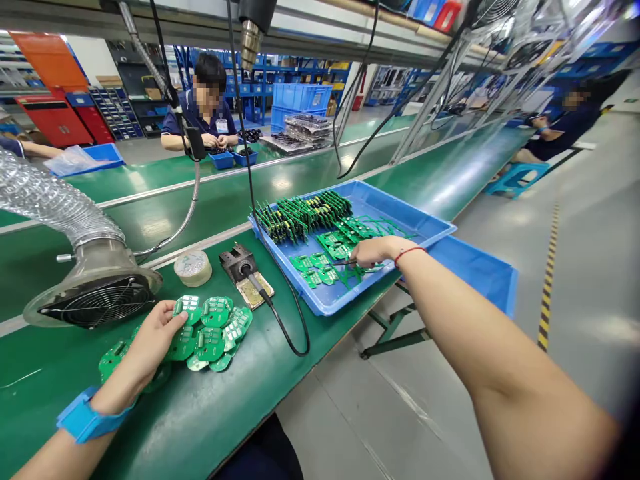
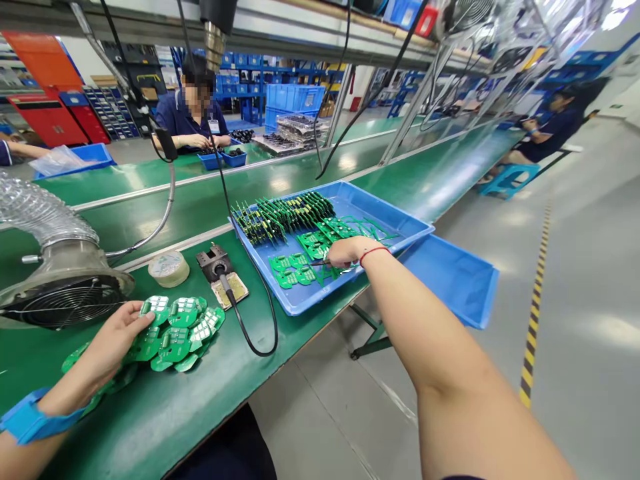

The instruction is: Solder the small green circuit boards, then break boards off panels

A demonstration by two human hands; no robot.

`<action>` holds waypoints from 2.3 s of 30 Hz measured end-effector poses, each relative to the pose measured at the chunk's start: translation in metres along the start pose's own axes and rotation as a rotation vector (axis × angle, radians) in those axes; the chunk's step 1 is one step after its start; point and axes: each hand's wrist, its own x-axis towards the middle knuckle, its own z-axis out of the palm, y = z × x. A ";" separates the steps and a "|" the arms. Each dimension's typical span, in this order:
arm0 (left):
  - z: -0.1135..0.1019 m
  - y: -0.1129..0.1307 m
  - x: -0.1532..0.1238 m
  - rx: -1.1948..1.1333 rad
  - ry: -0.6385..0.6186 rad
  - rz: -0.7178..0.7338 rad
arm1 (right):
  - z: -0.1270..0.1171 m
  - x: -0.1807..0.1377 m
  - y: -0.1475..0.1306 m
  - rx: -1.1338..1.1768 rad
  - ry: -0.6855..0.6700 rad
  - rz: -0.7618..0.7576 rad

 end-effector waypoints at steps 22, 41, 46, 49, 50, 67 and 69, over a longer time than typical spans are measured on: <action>0.104 0.095 -0.006 0.470 -0.236 0.903 | -0.008 -0.046 0.000 -0.312 0.119 0.040; 0.011 0.064 0.015 0.474 -0.017 0.774 | -0.021 0.022 -0.050 -0.287 -0.196 -0.035; 0.045 0.076 0.012 0.426 -0.213 0.765 | -0.035 -0.009 -0.036 -0.158 -0.069 -0.109; 0.078 0.084 0.013 0.409 -0.363 0.763 | -0.043 -0.036 -0.018 -0.064 0.039 -0.132; 0.091 0.087 0.015 0.413 -0.403 0.747 | -0.044 -0.045 -0.013 -0.029 0.071 -0.135; 0.174 0.150 0.044 0.268 -0.693 0.944 | -0.012 -0.145 -0.019 0.568 0.296 -0.366; 0.173 0.152 0.041 0.184 -0.736 0.866 | 0.004 -0.135 -0.023 0.579 0.285 -0.341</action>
